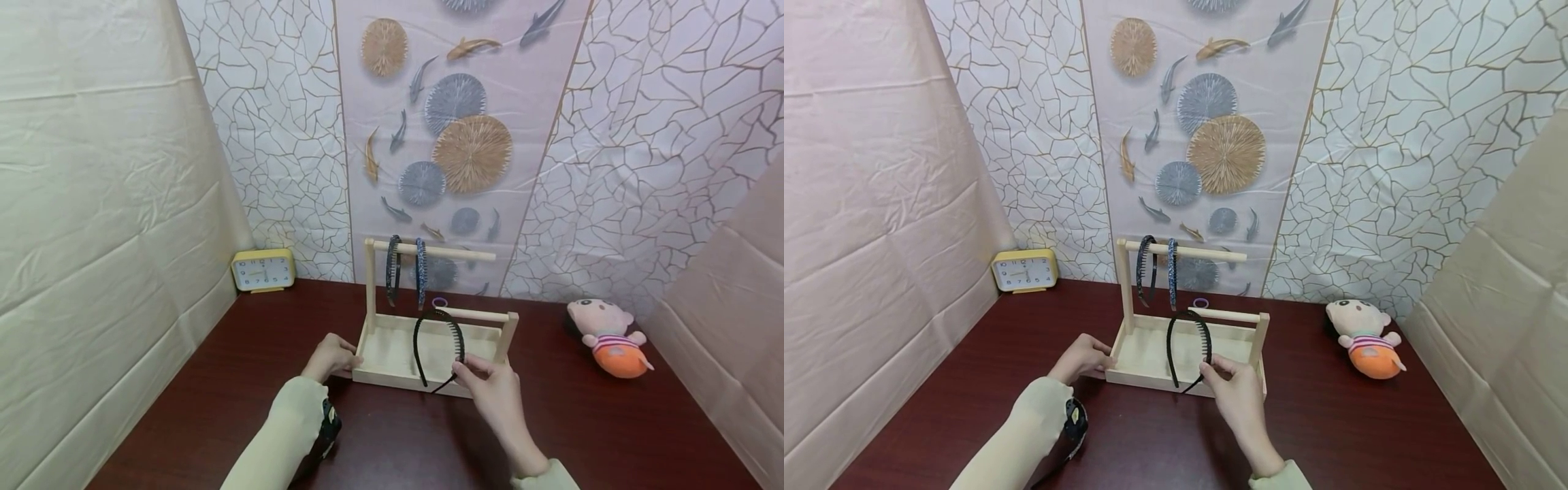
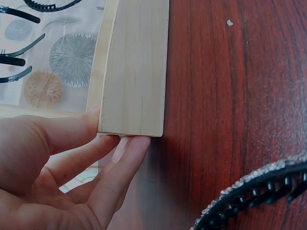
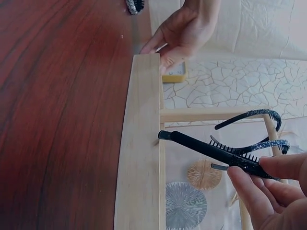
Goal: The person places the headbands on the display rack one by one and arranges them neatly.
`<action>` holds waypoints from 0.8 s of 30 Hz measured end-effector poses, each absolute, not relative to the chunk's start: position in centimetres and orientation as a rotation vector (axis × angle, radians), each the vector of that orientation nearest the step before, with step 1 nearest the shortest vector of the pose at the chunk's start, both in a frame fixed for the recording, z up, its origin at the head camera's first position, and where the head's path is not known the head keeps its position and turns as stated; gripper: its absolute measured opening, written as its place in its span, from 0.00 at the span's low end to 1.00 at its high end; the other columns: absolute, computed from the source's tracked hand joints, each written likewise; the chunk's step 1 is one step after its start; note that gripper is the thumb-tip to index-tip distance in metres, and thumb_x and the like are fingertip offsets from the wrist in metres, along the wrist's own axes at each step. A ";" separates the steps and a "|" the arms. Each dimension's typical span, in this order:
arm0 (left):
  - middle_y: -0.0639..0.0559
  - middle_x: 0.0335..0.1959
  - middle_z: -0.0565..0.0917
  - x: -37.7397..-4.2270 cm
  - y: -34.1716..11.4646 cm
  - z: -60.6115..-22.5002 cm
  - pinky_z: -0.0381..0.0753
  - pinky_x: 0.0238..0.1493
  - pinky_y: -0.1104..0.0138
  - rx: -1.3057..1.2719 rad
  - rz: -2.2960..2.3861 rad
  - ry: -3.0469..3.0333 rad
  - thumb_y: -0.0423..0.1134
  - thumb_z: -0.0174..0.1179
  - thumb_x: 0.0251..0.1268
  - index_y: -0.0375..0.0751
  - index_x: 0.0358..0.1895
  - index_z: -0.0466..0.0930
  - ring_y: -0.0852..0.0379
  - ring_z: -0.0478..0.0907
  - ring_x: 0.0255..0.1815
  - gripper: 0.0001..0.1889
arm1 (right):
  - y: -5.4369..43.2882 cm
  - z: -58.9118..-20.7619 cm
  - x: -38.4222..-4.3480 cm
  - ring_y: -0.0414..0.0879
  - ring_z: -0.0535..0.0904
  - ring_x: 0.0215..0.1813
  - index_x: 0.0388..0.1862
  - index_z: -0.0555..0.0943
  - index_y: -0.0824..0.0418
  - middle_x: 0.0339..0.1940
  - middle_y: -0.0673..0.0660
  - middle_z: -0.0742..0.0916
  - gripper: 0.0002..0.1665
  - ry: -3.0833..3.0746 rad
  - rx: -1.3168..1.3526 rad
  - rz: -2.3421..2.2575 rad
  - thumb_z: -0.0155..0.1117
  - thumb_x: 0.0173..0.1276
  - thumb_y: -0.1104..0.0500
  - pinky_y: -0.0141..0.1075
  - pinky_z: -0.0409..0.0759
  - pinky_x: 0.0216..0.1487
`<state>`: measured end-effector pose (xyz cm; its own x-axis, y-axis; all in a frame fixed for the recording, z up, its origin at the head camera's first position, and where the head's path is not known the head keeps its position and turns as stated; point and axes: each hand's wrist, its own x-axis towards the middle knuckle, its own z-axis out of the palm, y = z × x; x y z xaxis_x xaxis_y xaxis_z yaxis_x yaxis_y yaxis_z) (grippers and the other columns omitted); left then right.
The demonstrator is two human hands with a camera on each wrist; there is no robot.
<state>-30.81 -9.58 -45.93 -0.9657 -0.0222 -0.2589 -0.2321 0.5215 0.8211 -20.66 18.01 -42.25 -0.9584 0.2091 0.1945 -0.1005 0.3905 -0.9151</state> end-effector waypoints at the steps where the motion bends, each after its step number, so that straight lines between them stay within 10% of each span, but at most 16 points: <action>1: 0.39 0.39 0.86 -30.8 -9.6 -45.9 0.87 0.35 0.61 -0.214 1.423 2.544 0.33 0.69 0.59 0.25 0.52 0.82 0.53 0.85 0.34 0.19 | 17.9 -42.2 -20.7 0.44 0.89 0.33 0.44 0.88 0.65 0.38 0.63 0.90 0.13 -2.369 -0.091 1.588 0.72 0.62 0.61 0.24 0.83 0.36; 24: 0.39 0.38 0.85 -30.8 -9.5 -46.0 0.88 0.33 0.60 -0.241 1.487 2.487 0.31 0.68 0.59 0.25 0.52 0.81 0.52 0.86 0.34 0.19 | 17.7 -42.4 -22.2 0.38 0.88 0.35 0.44 0.90 0.53 0.29 0.52 0.91 0.14 -2.395 -0.216 1.463 0.73 0.62 0.50 0.24 0.75 0.35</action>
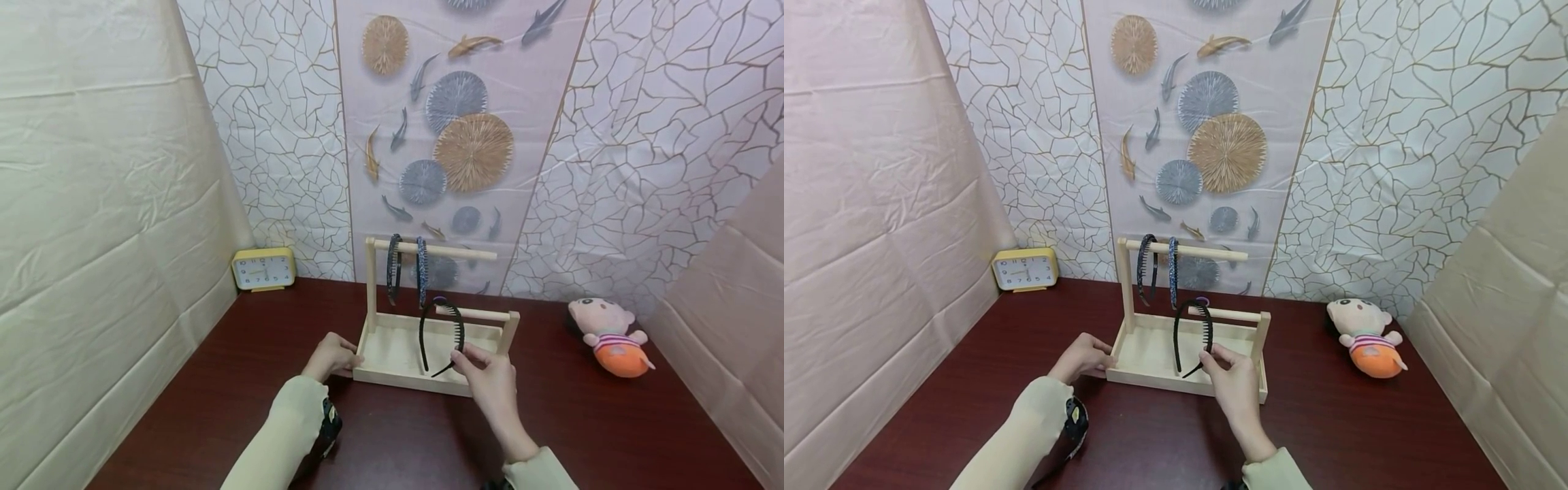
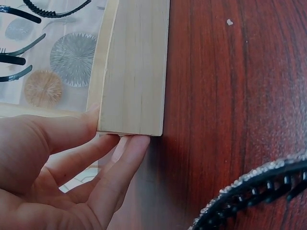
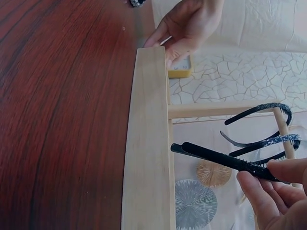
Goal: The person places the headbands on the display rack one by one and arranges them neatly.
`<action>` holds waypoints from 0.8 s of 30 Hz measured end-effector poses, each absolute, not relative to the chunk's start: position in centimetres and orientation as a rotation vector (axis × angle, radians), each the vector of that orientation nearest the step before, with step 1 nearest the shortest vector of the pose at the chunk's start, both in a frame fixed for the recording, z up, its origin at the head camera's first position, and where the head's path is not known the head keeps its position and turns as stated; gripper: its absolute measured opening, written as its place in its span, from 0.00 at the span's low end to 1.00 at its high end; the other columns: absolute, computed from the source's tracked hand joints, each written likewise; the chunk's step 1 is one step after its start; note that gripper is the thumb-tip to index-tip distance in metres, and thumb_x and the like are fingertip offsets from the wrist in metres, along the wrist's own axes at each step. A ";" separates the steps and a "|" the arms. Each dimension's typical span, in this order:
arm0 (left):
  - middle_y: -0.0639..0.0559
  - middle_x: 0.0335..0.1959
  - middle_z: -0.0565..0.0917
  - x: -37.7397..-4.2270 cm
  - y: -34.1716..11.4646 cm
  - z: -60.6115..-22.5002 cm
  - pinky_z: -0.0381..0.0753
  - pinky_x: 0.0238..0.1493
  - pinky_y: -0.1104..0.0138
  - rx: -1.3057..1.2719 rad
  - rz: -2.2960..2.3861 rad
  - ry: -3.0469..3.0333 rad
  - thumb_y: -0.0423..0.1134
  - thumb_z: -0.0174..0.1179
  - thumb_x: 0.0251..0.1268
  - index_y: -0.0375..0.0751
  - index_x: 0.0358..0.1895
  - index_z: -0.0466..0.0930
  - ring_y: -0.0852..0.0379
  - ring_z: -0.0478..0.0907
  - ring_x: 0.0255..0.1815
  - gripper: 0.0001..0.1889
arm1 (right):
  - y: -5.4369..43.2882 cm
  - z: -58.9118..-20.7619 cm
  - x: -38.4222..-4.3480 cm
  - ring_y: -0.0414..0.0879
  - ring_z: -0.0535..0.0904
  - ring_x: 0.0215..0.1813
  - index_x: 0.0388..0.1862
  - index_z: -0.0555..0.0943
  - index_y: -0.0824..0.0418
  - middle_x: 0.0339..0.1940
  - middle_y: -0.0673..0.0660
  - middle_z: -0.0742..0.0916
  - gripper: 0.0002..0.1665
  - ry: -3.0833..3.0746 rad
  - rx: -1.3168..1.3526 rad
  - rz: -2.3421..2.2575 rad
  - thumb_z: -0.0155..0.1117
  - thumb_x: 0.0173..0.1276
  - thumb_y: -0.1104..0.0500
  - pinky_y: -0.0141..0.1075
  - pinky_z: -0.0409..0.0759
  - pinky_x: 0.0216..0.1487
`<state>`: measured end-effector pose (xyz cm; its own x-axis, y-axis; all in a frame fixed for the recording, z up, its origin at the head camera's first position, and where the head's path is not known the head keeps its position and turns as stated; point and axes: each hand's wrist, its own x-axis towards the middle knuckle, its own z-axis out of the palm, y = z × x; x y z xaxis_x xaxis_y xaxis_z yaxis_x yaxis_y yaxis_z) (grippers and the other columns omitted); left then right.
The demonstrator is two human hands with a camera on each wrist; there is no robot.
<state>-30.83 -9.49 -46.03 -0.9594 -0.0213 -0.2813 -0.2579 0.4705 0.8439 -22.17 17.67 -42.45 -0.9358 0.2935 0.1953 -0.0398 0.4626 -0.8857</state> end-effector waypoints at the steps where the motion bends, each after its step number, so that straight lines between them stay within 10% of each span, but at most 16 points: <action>1: 0.39 0.37 0.85 -30.9 -9.5 -46.0 0.88 0.32 0.60 -0.236 1.494 2.484 0.30 0.68 0.59 0.25 0.52 0.81 0.51 0.86 0.34 0.18 | 17.7 -42.5 -22.2 0.38 0.88 0.35 0.44 0.90 0.54 0.30 0.53 0.91 0.14 -2.387 -0.214 1.465 0.73 0.62 0.50 0.24 0.75 0.35; 17: 0.36 0.37 0.85 -31.0 -9.5 -46.1 0.88 0.31 0.59 -0.236 1.520 2.461 0.29 0.67 0.59 0.24 0.52 0.81 0.49 0.87 0.34 0.18 | 18.6 -43.0 -23.0 0.34 0.87 0.29 0.43 0.89 0.63 0.47 0.62 0.88 0.13 -2.283 -0.179 1.441 0.73 0.61 0.57 0.15 0.74 0.32; 24: 0.37 0.37 0.85 -31.0 -9.4 -46.0 0.88 0.30 0.60 -0.248 1.517 2.466 0.30 0.68 0.59 0.25 0.51 0.81 0.50 0.87 0.32 0.17 | 19.2 -43.2 -23.2 0.47 0.88 0.42 0.43 0.89 0.63 0.46 0.60 0.89 0.14 -2.290 -0.213 1.334 0.74 0.61 0.56 0.12 0.69 0.35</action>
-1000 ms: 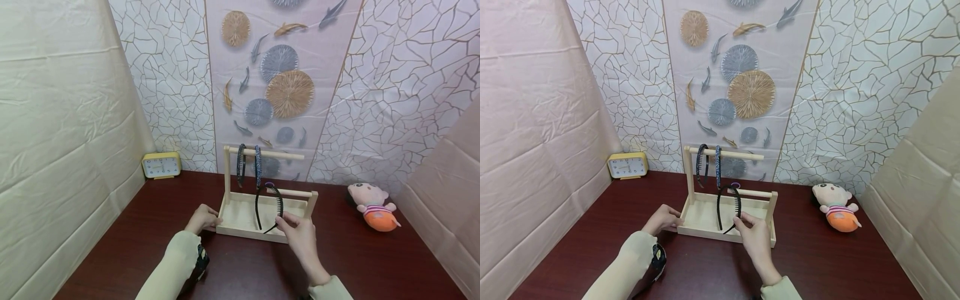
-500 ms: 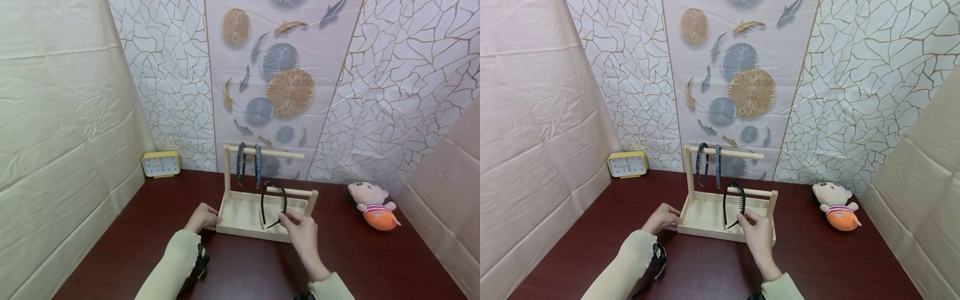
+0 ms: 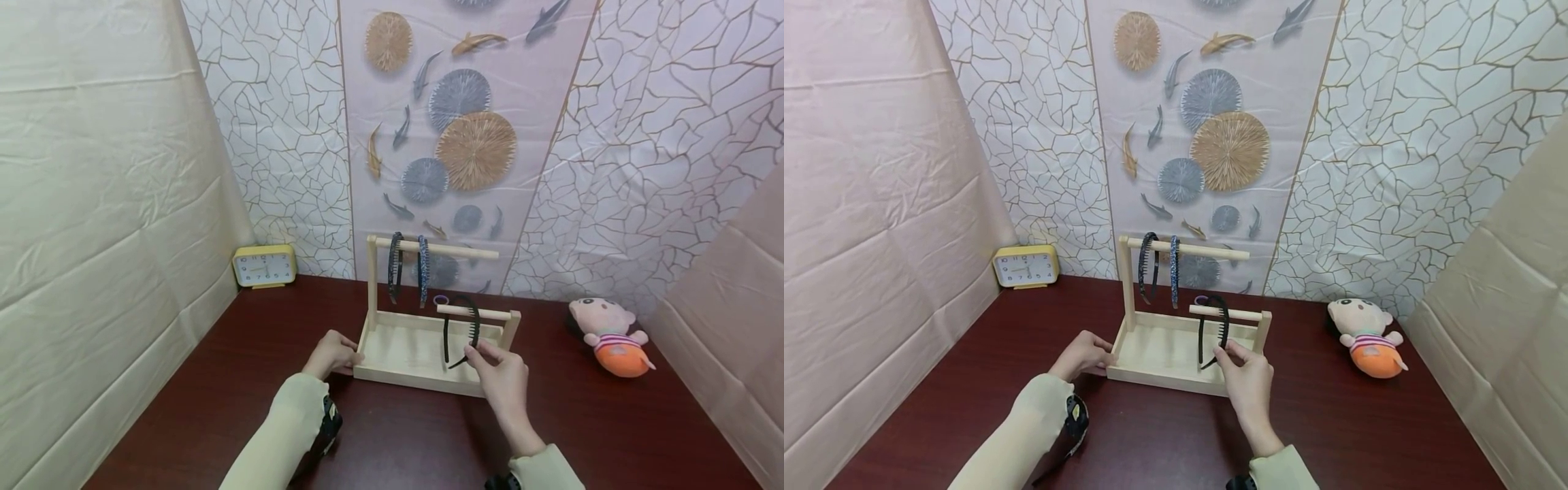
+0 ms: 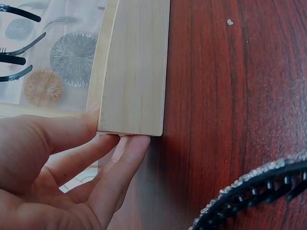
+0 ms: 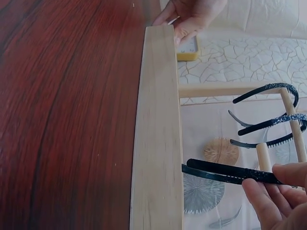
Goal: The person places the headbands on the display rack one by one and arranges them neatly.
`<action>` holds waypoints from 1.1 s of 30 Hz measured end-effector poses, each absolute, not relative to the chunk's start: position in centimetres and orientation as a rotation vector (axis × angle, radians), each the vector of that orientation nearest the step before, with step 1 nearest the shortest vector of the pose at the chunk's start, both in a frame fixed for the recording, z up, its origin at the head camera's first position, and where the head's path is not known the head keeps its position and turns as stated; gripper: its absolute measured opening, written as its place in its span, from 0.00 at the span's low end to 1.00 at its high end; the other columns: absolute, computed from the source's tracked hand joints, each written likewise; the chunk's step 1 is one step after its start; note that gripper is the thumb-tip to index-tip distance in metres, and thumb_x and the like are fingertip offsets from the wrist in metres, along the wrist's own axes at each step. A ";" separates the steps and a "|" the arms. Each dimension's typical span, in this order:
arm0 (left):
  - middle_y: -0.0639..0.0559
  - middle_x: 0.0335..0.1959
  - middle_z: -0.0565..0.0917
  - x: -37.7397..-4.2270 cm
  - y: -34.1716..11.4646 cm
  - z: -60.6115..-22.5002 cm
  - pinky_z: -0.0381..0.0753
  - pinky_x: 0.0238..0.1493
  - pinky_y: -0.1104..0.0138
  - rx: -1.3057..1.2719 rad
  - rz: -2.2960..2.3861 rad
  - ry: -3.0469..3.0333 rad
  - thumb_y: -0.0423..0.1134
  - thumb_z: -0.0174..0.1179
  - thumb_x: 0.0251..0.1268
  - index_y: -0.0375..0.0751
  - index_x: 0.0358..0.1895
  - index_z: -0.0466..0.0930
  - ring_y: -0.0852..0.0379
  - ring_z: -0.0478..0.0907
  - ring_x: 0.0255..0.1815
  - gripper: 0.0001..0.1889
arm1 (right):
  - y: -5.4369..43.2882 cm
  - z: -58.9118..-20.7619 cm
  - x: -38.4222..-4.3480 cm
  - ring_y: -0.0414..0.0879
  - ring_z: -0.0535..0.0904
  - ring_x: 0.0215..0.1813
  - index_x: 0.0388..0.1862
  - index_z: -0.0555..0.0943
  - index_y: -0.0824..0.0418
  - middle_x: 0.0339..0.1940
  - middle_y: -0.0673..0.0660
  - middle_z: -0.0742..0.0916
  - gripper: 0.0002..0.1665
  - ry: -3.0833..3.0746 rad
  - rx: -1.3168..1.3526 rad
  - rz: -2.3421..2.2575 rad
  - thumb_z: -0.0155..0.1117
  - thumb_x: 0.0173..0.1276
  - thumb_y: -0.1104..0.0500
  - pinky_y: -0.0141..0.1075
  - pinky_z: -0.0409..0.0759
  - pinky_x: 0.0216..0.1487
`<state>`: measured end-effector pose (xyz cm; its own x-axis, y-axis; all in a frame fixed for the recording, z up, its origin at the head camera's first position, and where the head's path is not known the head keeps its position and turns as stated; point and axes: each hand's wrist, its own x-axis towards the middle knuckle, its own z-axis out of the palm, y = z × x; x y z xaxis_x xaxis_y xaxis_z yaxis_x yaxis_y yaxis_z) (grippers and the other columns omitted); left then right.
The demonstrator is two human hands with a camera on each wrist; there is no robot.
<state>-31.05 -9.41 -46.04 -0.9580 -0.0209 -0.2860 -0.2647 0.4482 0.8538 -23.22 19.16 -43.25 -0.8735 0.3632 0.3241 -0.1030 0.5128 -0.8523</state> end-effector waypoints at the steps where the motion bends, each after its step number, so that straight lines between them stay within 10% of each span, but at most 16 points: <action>1: 0.37 0.36 0.85 -31.0 -9.4 -46.0 0.88 0.30 0.60 -0.247 1.516 2.469 0.29 0.68 0.59 0.25 0.51 0.81 0.50 0.87 0.32 0.17 | 19.2 -43.3 -23.2 0.48 0.87 0.44 0.43 0.89 0.63 0.46 0.60 0.89 0.14 -2.289 -0.216 1.319 0.74 0.61 0.56 0.12 0.69 0.36; 8: 0.36 0.37 0.85 -31.1 -9.3 -46.1 0.88 0.30 0.60 -0.257 1.512 2.479 0.29 0.68 0.58 0.24 0.51 0.81 0.50 0.87 0.32 0.18 | 19.7 -43.4 -23.0 0.51 0.85 0.53 0.44 0.89 0.62 0.44 0.59 0.90 0.16 -2.304 -0.240 1.258 0.73 0.61 0.54 0.25 0.75 0.47; 17: 0.37 0.37 0.84 -31.0 -9.4 -46.2 0.88 0.31 0.59 -0.244 1.514 2.470 0.29 0.68 0.58 0.25 0.52 0.81 0.49 0.87 0.32 0.19 | 20.7 -44.2 -22.8 0.51 0.84 0.53 0.45 0.88 0.65 0.44 0.60 0.89 0.18 -2.274 -0.255 1.259 0.74 0.61 0.55 0.08 0.64 0.38; 33: 0.37 0.36 0.85 -31.2 -9.4 -46.2 0.88 0.30 0.60 -0.278 1.517 2.466 0.29 0.69 0.58 0.25 0.52 0.81 0.50 0.87 0.32 0.19 | 22.3 -44.1 -22.7 0.51 0.85 0.51 0.45 0.88 0.64 0.40 0.60 0.90 0.18 -2.241 -0.290 1.174 0.74 0.60 0.53 0.09 0.62 0.39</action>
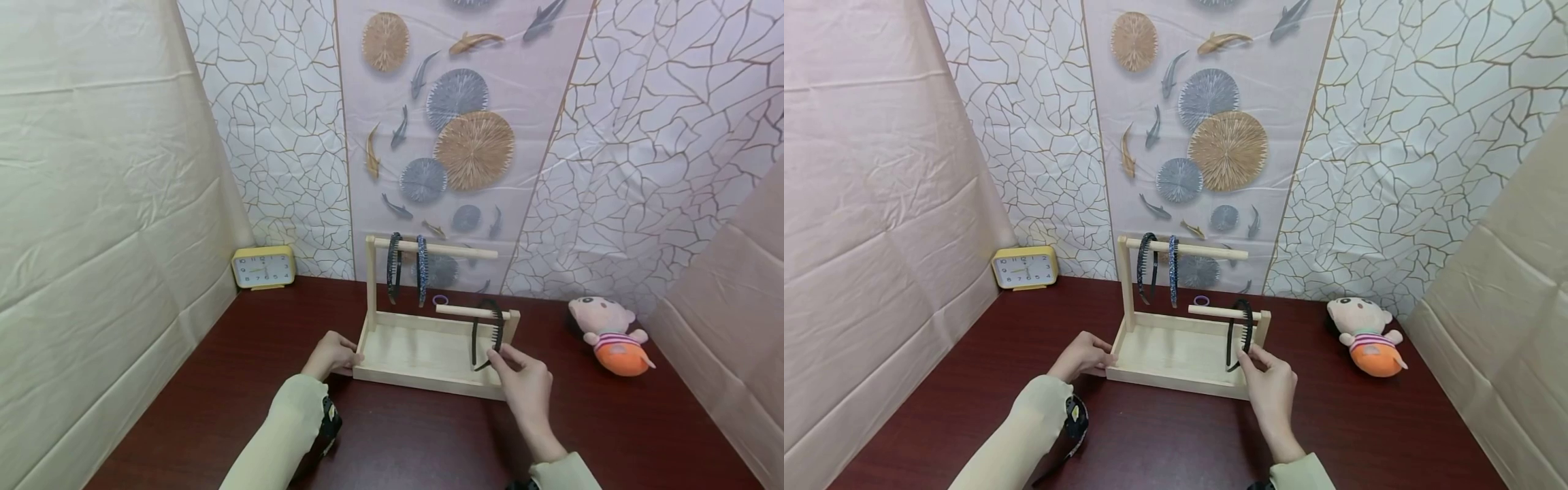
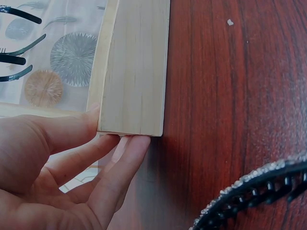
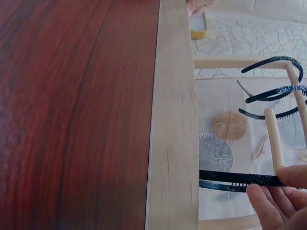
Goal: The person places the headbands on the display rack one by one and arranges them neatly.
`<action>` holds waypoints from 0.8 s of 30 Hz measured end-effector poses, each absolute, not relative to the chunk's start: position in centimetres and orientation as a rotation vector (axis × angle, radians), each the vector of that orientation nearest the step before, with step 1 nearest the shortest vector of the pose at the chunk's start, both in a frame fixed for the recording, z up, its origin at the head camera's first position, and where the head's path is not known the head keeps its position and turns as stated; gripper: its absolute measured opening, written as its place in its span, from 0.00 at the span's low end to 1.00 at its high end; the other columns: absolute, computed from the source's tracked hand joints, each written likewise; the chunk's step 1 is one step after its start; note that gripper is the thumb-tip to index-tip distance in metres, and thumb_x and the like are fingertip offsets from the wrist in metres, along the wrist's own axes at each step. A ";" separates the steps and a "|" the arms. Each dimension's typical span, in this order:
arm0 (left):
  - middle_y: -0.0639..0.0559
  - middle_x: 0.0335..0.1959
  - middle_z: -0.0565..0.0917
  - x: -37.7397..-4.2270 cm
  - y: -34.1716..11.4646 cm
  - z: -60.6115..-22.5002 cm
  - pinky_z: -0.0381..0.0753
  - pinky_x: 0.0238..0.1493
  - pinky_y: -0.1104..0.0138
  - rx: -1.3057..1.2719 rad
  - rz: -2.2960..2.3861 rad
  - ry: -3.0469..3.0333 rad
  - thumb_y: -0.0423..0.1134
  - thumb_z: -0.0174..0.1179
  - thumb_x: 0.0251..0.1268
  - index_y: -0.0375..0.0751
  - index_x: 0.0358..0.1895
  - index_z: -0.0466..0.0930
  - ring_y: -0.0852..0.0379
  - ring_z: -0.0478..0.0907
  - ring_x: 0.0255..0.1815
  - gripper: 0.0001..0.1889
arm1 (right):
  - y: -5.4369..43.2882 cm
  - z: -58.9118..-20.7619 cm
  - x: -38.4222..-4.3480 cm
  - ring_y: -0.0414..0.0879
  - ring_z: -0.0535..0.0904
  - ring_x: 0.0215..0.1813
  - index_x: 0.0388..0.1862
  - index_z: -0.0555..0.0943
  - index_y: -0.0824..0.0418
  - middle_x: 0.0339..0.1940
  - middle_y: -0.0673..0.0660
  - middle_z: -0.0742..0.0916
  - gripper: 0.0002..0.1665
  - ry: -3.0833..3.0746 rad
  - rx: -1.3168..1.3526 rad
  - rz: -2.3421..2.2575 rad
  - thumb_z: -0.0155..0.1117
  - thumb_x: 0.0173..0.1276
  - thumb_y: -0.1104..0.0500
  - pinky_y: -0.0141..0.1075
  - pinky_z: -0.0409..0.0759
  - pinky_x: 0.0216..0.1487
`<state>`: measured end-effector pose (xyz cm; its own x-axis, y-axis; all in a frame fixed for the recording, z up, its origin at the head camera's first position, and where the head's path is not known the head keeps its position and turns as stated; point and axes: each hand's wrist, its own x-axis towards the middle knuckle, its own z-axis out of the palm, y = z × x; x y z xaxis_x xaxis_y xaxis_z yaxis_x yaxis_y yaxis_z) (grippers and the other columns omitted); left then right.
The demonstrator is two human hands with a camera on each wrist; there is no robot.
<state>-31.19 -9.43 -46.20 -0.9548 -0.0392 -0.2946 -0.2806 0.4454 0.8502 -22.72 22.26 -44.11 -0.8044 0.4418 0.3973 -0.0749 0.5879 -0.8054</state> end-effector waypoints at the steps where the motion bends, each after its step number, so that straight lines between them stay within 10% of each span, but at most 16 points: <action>1: 0.37 0.36 0.85 -31.2 -9.4 -46.2 0.88 0.30 0.60 -0.276 1.516 2.466 0.29 0.69 0.58 0.25 0.52 0.81 0.50 0.87 0.32 0.19 | 22.3 -44.1 -22.7 0.51 0.85 0.51 0.45 0.88 0.64 0.40 0.60 0.90 0.19 -2.241 -0.291 1.177 0.74 0.60 0.53 0.09 0.62 0.39; 17: 0.37 0.37 0.85 -31.1 -9.3 -46.1 0.88 0.31 0.59 -0.273 1.511 2.467 0.29 0.68 0.58 0.25 0.52 0.81 0.50 0.87 0.32 0.18 | 22.9 -44.9 -22.9 0.50 0.87 0.47 0.47 0.88 0.62 0.40 0.58 0.91 0.20 -2.357 -0.302 1.179 0.74 0.60 0.51 0.17 0.70 0.39; 24: 0.37 0.37 0.84 -31.1 -9.4 -46.1 0.88 0.30 0.60 -0.269 1.506 2.481 0.30 0.69 0.58 0.25 0.51 0.81 0.50 0.86 0.31 0.18 | 23.0 -45.0 -22.4 0.50 0.88 0.44 0.53 0.85 0.65 0.44 0.60 0.90 0.28 -2.439 -0.269 1.171 0.73 0.61 0.46 0.41 0.83 0.47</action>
<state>-31.10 -9.37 -46.13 -0.9575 -0.0392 -0.2856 -0.2715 0.4563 0.8474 -22.44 23.01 -44.97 -0.8932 0.3465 0.2867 -0.0072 0.6265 -0.7794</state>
